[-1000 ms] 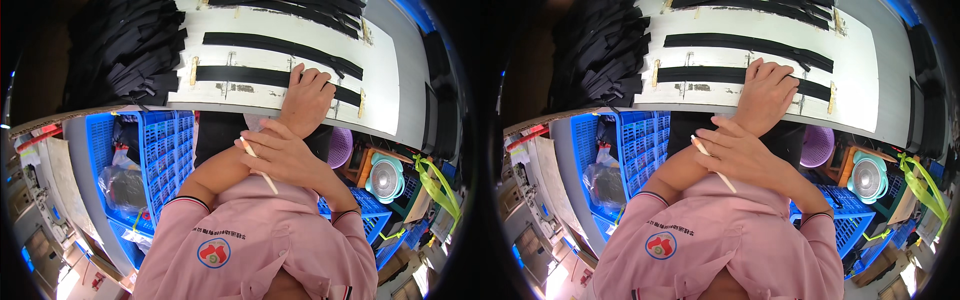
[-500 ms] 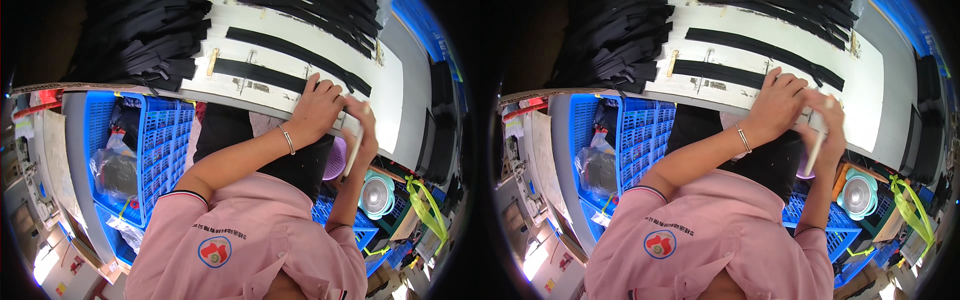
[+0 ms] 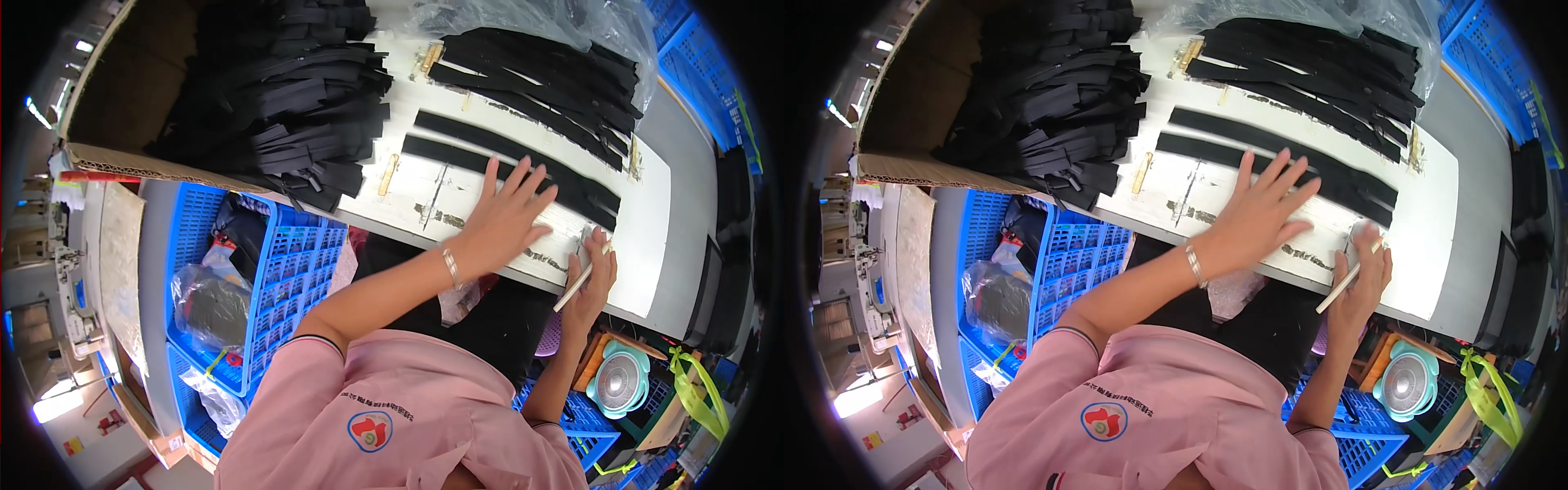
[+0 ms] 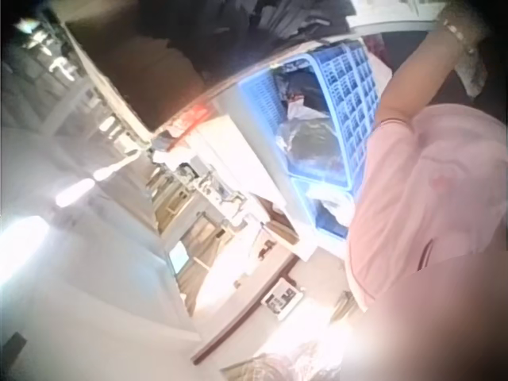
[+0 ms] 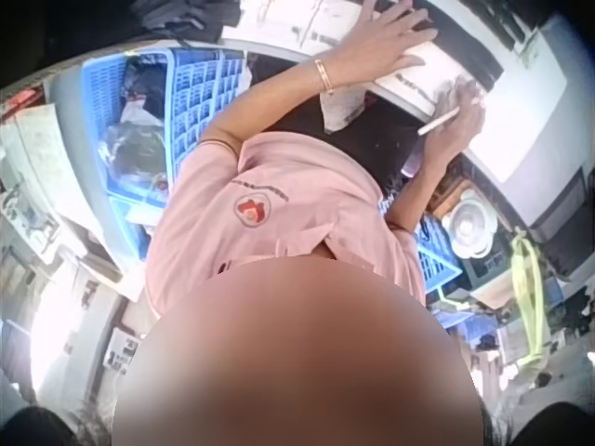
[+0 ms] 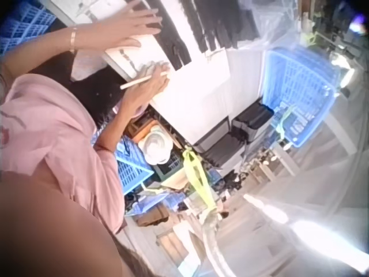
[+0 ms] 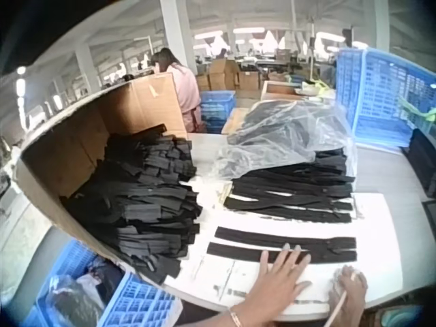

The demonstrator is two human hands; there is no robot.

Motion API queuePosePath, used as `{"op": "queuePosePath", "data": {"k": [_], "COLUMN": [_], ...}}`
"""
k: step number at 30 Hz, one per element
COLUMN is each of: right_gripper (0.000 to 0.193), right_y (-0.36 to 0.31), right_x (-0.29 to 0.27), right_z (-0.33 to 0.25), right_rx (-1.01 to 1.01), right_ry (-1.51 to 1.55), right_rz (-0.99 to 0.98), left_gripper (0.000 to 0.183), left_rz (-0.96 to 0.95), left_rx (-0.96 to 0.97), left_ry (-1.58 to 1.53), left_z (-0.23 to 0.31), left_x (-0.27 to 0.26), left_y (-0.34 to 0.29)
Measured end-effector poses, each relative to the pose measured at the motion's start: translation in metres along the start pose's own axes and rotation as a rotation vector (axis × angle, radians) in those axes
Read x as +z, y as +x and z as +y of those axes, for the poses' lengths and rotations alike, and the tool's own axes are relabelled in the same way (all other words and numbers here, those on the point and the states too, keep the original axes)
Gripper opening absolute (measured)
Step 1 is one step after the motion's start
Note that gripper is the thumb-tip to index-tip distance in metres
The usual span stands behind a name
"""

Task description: Marking fabric straps with a pen on a template.

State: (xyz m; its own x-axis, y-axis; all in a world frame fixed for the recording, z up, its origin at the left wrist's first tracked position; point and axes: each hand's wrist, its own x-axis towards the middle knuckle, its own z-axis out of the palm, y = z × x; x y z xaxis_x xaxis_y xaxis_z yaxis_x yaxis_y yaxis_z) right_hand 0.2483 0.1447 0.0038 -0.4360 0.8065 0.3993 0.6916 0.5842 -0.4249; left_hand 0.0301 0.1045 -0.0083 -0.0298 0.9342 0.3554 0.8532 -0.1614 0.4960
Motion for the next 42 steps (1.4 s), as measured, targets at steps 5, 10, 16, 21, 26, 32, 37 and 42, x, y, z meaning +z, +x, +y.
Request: {"op": "queuePosePath", "data": {"k": [5, 10, 16, 21, 26, 32, 37, 42], "right_gripper": [0.034, 0.034, 0.033, 0.031, 0.028, 0.027, 0.027, 0.027], "right_y": [0.002, 0.001, 0.002, -0.001, 0.001, 0.0, -0.001, 0.001], "right_x": [0.01, 0.014, 0.016, 0.018, 0.019, 0.021, 0.022, 0.021], "right_z": [-0.002, 0.002, 0.006, 0.01, 0.008, 0.006, 0.012, 0.014], "right_rx": [0.072, 0.016, -0.02, -0.026, -0.028, -0.031, -0.044, -0.053], "right_ry": [-0.026, -0.08, -0.09, -0.101, -0.111, -0.104, -0.101, -0.096], "right_rz": [0.078, 0.14, 0.167, 0.186, 0.192, 0.2, 0.218, 0.236], "left_gripper": [0.051, 0.038, 0.038, 0.03, 0.03, 0.022, 0.016, 0.011], "left_rz": [0.091, 0.15, 0.215, 0.192, 0.299, 0.164, 0.291, 0.459], "left_rx": [-0.029, -0.09, -0.3, -0.317, -0.236, -0.425, -0.35, -0.234], "left_ry": [-0.079, 0.015, 0.511, 0.574, 0.419, 0.707, 0.526, 0.418], "left_z": [-0.03, -0.028, -0.075, -0.089, -0.098, -0.086, -0.094, -0.092], "left_x": [-0.006, -0.058, -0.12, -0.143, -0.139, -0.147, -0.161, -0.141], "left_y": [0.034, -0.028, -0.112, -0.11, -0.095, -0.116, -0.114, -0.083]}}
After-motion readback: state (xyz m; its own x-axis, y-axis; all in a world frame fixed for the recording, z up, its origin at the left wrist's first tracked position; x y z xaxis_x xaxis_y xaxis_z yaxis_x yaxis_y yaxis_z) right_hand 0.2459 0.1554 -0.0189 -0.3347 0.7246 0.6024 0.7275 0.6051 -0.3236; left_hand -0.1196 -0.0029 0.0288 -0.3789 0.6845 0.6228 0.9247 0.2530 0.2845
